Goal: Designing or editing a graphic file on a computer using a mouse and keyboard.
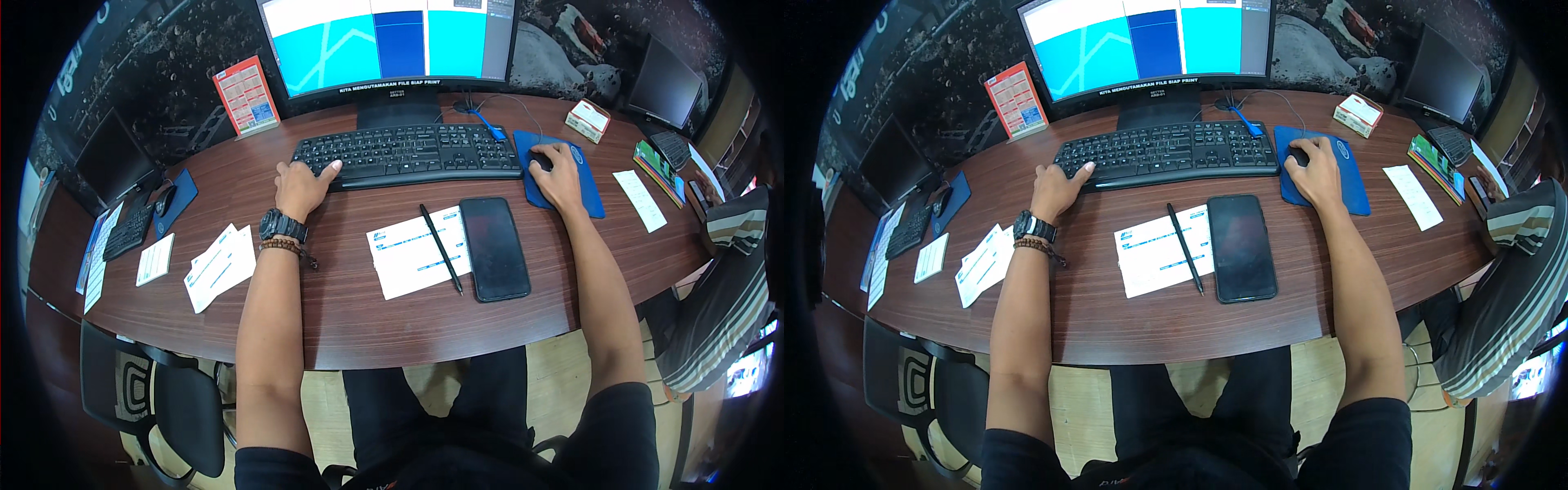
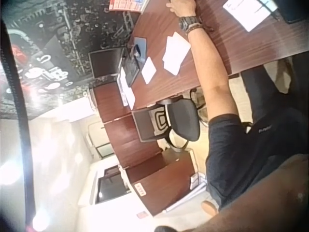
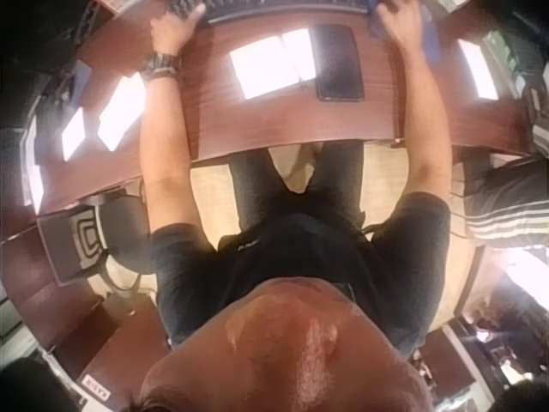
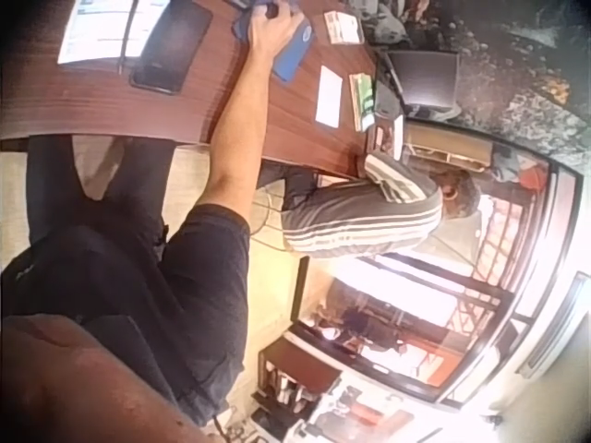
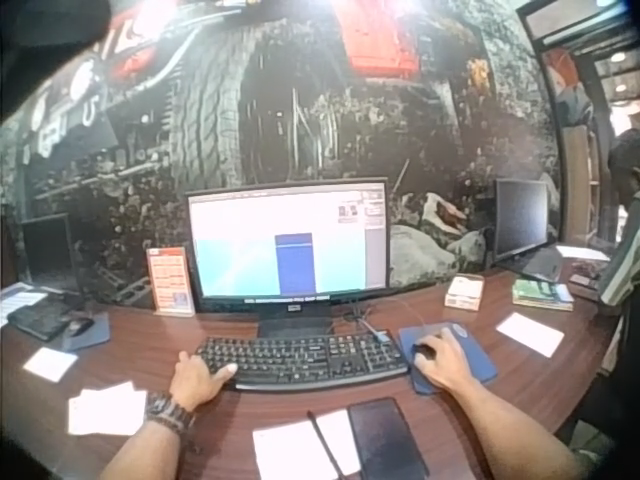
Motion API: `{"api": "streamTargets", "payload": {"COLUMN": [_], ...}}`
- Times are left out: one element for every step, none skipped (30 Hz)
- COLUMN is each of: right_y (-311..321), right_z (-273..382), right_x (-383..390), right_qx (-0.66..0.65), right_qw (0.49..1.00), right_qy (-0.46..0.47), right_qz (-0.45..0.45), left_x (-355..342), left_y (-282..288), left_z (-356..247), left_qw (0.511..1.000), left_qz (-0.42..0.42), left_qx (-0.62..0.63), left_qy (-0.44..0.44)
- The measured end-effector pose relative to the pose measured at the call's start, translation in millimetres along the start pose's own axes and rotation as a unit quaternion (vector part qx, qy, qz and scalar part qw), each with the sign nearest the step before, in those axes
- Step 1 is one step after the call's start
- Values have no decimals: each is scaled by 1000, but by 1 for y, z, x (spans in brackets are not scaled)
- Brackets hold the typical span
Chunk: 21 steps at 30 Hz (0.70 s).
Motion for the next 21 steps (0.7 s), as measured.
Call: {"api": "streamTargets", "payload": {"right_y": [0, 1, 1, 1, 1, 1, 1, 1, 0, 0, 0, 0, 0, -1, 0, 0, 1, 1, 1, 1, 1], "right_z": [0, 0, 1, 0, 0, 0, -1, -2, -1, -1, 0, 0, -1, -2, -2, -1, -1, -1, 0, 0, 0], "right_x": [0, 0, 0, 0, 0, 0, 0, -1, -1, -1, -1, -1, -1, -1, -1, -1, -1, -1, -1, -1, -1], "right_qx": [0, 0, -1, -1, 0, 2, 2, 0, -2, -3, -4, -4, -4, -2, 0, 0, -1, -2, -3, -3, -3], "right_qw": [1000, 1000, 1000, 1000, 1000, 1000, 1000, 1000, 1000, 1000, 1000, 1000, 1000, 1000, 1000, 1000, 1000, 1000, 1000, 1000, 1000], "right_qy": [0, 1, 2, 2, 2, 2, 2, 3, 5, 5, 4, 4, 4, 1, -1, -1, -2, -4, -3, -4, -6], "right_qz": [0, -2, -3, -3, -4, -4, -4, -4, -4, -4, -2, -1, -1, 1, 2, 1, 2, 4, 4, 4, 4], "left_x": [0, -1, -1, -1, -1, 0, 0, 0, 0, 0, -1, -1, -2, -2, -1, -1, 0, 0, 0, 0, 0], "left_y": [-1, -1, -1, -1, -1, -1, 0, -1, -1, 0, 0, -1, -1, -2, -1, 0, 1, 1, 1, 1, 1], "left_z": [0, 0, 0, 0, 0, 0, -1, -1, -1, -1, 0, 0, 0, 0, -1, -1, -2, -2, -2, -2, -2], "left_qw": [1000, 1000, 1000, 1000, 1000, 1000, 1000, 1000, 1000, 1000, 1000, 1000, 1000, 1000, 1000, 1000, 1000, 1000, 1000, 1000, 1000], "left_qz": [0, 0, 1, 2, 2, 5, 8, 9, 6, 3, 4, 7, 10, 10, 11, 11, 11, 11, 11, 11, 12], "left_qx": [-1, -1, -2, -4, -4, -2, 0, 0, 0, 0, -1, -2, -3, -3, -4, -4, -4, -2, -1, -1, 0], "left_qy": [-1, -1, -1, -2, -2, -1, -1, -1, -2, -3, -2, -1, 0, 0, -1, -2, -3, 0, 3, 3, 4]}}
Point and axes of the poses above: each hand's wrist, its own x-axis away from the middle knuckle, its own y-axis out of the back of the hand, z = x × y, the point moved 6 cm from there along -x, towards the middle knuckle, and after that the axes turned 9 degrees about y, right-handed, at the moved point
